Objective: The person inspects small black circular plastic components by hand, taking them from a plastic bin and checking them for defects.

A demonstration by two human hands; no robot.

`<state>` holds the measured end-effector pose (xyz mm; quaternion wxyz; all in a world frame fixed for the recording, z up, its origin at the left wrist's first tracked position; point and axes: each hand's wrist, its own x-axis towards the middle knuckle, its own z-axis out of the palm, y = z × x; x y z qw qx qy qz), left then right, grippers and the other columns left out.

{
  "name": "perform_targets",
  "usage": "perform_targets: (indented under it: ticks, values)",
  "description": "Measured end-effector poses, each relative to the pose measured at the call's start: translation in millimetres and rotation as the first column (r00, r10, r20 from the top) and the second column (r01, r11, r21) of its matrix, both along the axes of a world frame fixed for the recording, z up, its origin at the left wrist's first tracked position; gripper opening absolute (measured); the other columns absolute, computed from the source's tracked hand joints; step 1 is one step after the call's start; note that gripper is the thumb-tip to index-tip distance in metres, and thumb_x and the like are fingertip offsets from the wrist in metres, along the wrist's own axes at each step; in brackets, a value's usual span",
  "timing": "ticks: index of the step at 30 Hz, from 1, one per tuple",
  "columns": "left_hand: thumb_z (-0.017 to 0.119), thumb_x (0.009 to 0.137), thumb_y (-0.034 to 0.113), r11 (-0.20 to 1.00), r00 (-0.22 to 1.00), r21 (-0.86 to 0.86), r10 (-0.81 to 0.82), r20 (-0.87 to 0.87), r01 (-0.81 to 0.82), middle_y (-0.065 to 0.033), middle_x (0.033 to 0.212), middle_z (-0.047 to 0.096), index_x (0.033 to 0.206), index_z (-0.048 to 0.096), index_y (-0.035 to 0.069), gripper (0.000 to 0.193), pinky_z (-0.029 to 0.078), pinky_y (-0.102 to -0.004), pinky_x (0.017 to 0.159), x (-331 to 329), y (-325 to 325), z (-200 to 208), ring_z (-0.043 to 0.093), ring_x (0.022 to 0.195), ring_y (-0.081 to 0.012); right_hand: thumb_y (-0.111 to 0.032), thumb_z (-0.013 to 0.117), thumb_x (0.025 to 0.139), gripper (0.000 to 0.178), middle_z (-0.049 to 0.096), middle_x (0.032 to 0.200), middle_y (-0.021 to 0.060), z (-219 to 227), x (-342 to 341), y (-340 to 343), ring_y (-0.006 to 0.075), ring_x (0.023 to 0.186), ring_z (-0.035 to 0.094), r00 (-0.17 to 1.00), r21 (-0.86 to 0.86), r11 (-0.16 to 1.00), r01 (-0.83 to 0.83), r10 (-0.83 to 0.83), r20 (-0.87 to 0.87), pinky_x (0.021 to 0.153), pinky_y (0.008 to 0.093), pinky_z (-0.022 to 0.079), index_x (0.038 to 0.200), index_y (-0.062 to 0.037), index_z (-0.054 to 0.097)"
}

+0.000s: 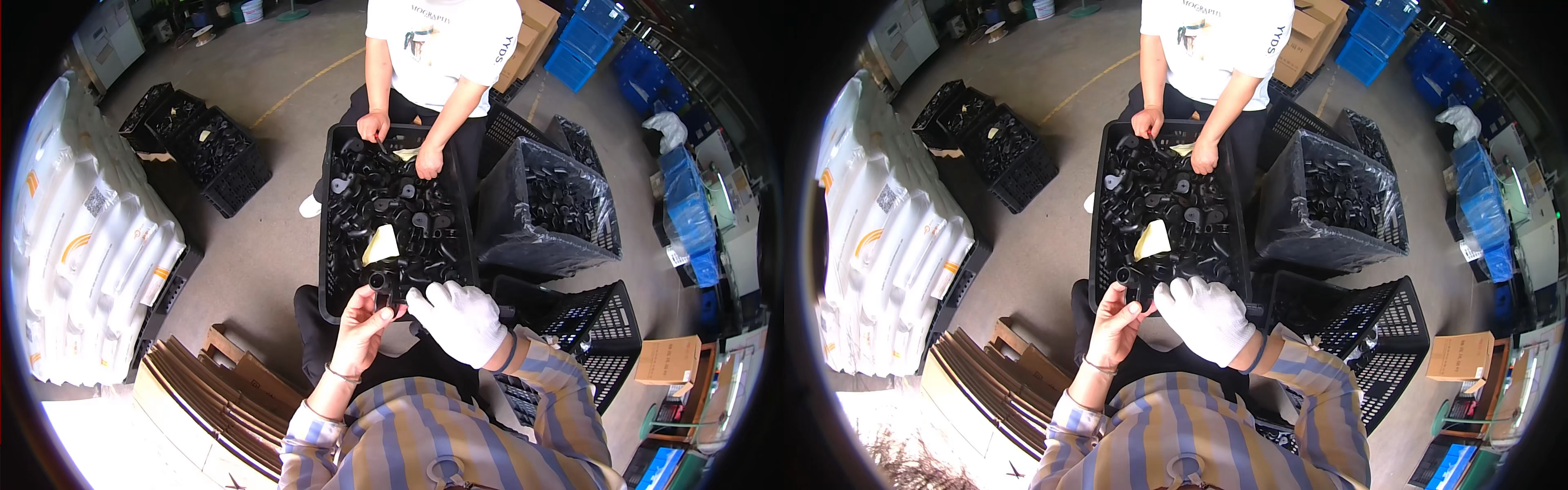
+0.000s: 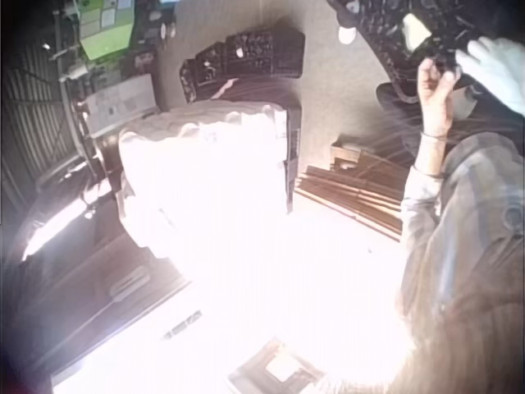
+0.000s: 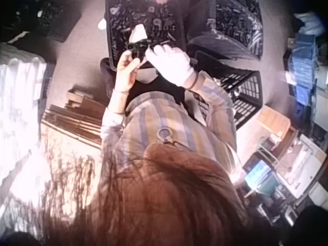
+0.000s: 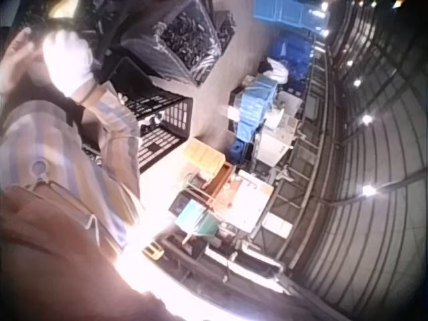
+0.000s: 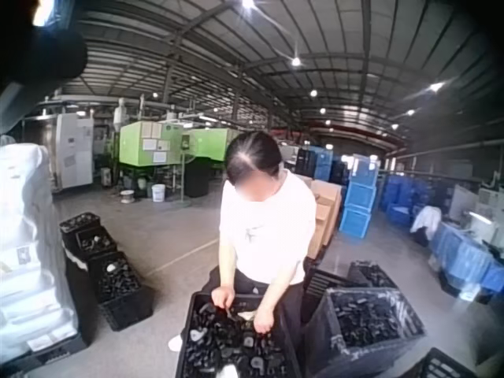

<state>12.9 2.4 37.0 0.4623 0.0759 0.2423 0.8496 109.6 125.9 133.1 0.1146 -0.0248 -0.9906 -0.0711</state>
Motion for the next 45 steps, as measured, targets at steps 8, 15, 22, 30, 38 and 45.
perform_targets:
  ticks: [8,15,22,30,38,45]
  values:
    - [0.067,0.066,-0.009,0.974,0.878,-0.142,0.092,-0.469,-0.178,-0.0026,0.098,0.055,0.113,0.047,0.003,0.053,0.044,-0.0257,0.081,5.6,-3.9,5.5,0.054,0.088,-0.0113,-0.022,0.052,0.078,0.017,0.058,0.069,0.0063,-13.4,-3.2,33.8,0.0227,0.06,0.06,0.966,-0.519,0.853,-0.05,0.172,0.191,0.05,0.0342,0.048,0.092,-0.0133,0.059]
    - [0.069,0.066,-0.006,0.972,0.649,-0.171,-0.025,-0.76,-0.164,-0.006,0.103,0.053,0.113,0.047,0.002,0.052,0.044,-0.0261,0.082,-1.7,-9.5,8.2,0.053,0.092,-0.0134,-0.027,0.051,0.084,0.025,0.051,0.053,0.003,-26.4,-17.0,58.2,0.01,0.044,0.047,0.822,-0.887,0.282,0.365,0.35,0.449,0.043,0.0241,0.038,0.071,-0.0071,0.059]
    - [0.072,0.065,0.004,0.998,0.322,-0.046,-0.027,-0.946,-0.051,-0.0114,0.108,0.052,0.108,0.054,0.005,0.047,0.045,-0.0303,0.082,-13.4,-7.9,30.1,0.054,0.097,-0.0214,-0.024,0.045,0.088,0.03,0.037,0.048,-0.0046,-54.2,-15.5,67.5,0.0033,0.037,0.031,0.557,-0.666,-0.24,0.707,0.768,0.315,0.032,0.0188,0.023,0.065,-0.0055,0.05]
    - [0.057,0.081,0.015,0.972,0.969,0.065,-0.217,-0.118,0.225,-0.0203,0.109,0.053,0.115,0.045,-0.002,0.04,0.043,-0.0362,0.088,-16.4,-14.1,3.9,0.055,0.098,-0.0284,-0.035,0.044,0.088,0.038,0.043,0.056,-0.004,-35.7,-7.2,77.2,0.0005,0.042,0.032,0.888,-0.833,-0.362,0.419,0.352,0.294,0.037,0.0149,0.026,0.094,0.0005,0.057]
    - [0.053,0.085,0.018,0.959,0.957,-0.064,-0.27,0.11,0.278,-0.0172,0.097,0.057,0.098,0.049,0.002,0.021,0.048,-0.034,0.082,1.4,-7.6,-4.5,0.06,0.085,-0.0263,-0.026,0.062,0.075,0.037,0.062,0.087,0.0127,-33.9,-35.8,37.1,0.0216,0.078,0.061,0.985,-0.944,0.322,0.075,0.125,0.121,0.069,0.0285,0.046,0.103,-0.0024,0.056]
    - [0.06,0.077,-0.001,0.98,0.963,-0.192,-0.101,-0.249,0.053,-0.0043,0.109,0.046,0.098,0.059,0.004,0.022,0.042,-0.0262,0.084,12.8,-14.1,-3.6,0.049,0.095,-0.0117,-0.031,0.059,0.076,0.04,0.061,0.084,0.0152,-24.9,-32.3,32.9,0.0277,0.075,0.061,0.982,-0.876,0.474,0.094,0.102,0.161,0.065,0.0319,0.046,0.104,-0.0025,0.054]
